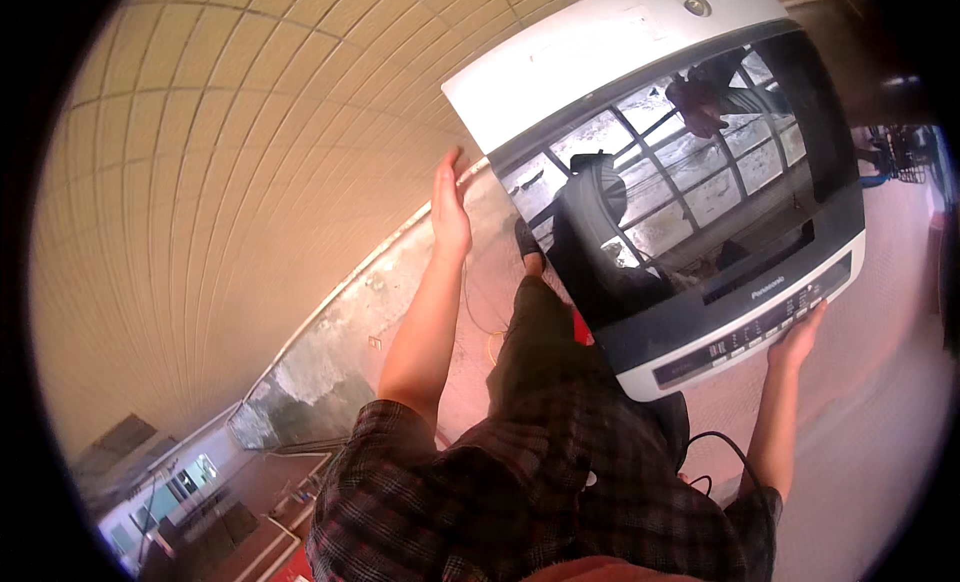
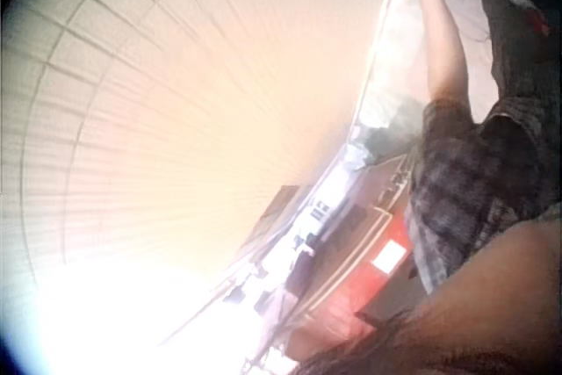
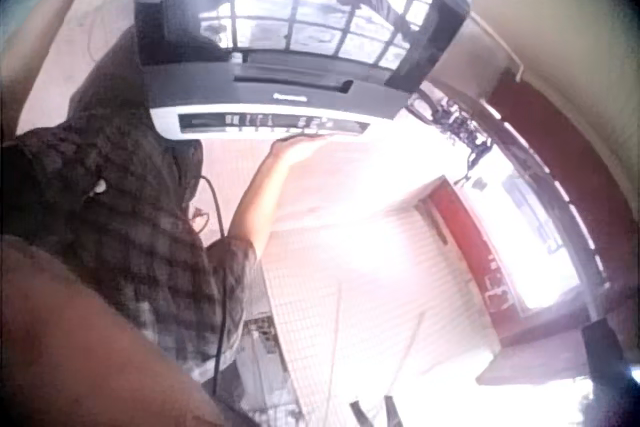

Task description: The person uses a power drill to remove screws from the top panel of a washing machine. They then lift the top panel off with assistance from another person and place it on the floor.

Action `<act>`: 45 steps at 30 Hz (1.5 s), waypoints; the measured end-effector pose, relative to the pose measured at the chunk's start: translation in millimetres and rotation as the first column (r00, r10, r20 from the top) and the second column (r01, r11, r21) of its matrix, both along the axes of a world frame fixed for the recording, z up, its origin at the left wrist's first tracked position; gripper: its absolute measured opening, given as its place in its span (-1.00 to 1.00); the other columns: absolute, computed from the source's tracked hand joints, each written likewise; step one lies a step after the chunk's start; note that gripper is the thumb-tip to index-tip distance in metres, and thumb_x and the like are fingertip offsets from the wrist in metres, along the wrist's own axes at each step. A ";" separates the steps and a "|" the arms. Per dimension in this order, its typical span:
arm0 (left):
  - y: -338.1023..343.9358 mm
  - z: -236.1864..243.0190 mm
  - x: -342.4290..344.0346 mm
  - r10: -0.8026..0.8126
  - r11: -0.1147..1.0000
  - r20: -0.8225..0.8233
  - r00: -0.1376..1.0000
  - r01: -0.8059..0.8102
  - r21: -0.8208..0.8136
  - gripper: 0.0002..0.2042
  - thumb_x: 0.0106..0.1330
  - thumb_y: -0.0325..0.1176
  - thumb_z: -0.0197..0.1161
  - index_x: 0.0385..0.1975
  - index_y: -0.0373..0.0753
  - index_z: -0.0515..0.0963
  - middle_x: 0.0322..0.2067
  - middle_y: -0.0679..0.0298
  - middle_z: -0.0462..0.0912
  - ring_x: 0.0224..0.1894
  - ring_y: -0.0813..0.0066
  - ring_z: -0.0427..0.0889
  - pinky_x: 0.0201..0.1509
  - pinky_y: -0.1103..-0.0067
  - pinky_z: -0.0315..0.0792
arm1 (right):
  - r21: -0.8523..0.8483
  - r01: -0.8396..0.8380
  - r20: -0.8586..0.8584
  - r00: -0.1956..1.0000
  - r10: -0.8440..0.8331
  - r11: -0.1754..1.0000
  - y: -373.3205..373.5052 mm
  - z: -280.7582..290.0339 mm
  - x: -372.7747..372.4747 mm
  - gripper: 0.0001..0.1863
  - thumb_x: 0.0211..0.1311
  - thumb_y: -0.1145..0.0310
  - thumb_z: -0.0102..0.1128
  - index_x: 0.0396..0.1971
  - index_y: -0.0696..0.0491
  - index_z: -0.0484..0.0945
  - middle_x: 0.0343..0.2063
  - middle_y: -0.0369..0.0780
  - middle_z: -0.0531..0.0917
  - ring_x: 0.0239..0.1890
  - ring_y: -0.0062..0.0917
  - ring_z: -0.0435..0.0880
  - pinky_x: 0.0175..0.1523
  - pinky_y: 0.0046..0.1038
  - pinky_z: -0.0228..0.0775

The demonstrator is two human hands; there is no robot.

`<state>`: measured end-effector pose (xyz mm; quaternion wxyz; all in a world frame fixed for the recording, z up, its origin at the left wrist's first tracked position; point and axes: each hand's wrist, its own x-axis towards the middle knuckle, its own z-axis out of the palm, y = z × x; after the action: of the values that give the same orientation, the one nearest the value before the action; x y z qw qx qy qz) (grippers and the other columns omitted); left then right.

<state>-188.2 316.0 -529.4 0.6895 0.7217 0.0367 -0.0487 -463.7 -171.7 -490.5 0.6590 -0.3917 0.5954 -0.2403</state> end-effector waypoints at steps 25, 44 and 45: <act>-40.5 -41.3 115.8 -0.015 0.993 0.231 0.973 0.042 -0.112 -0.57 0.63 -0.20 -0.31 -0.03 -0.37 0.51 0.17 0.00 0.51 0.27 0.16 0.43 0.42 0.34 0.18 | 0.107 0.101 -0.202 0.976 -0.078 0.989 80.7 -4.1 -46.5 -0.20 0.36 -0.32 0.01 0.28 0.09 0.36 0.17 -0.16 0.47 0.12 -0.19 0.47 0.16 -0.16 0.36; -60.6 -28.3 118.2 0.079 0.988 0.171 0.982 -0.054 -0.144 -0.47 0.64 -0.05 -0.31 -0.15 -0.35 0.56 0.06 0.02 0.59 0.22 0.19 0.50 0.41 0.32 0.23 | 0.109 0.133 -0.107 0.987 -0.122 0.985 101.2 2.0 -26.7 -0.21 0.43 -0.30 -0.06 0.37 0.05 0.30 0.34 -0.14 0.40 0.33 -0.16 0.38 0.42 -0.12 0.24; -59.2 -28.1 118.6 0.071 0.989 0.181 0.981 -0.045 -0.140 -0.47 0.64 -0.05 -0.31 -0.15 -0.36 0.56 0.06 0.01 0.59 0.21 0.19 0.50 0.40 0.32 0.24 | 0.116 0.139 -0.114 0.985 -0.126 0.984 103.5 4.5 -24.1 -0.20 0.43 -0.30 -0.07 0.38 0.05 0.29 0.35 -0.14 0.39 0.34 -0.16 0.37 0.43 -0.12 0.23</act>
<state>-69.6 256.8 -557.5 0.7385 0.6732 -0.0099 0.0365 -487.8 -68.2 -486.0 0.6319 -0.3220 0.6681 -0.2252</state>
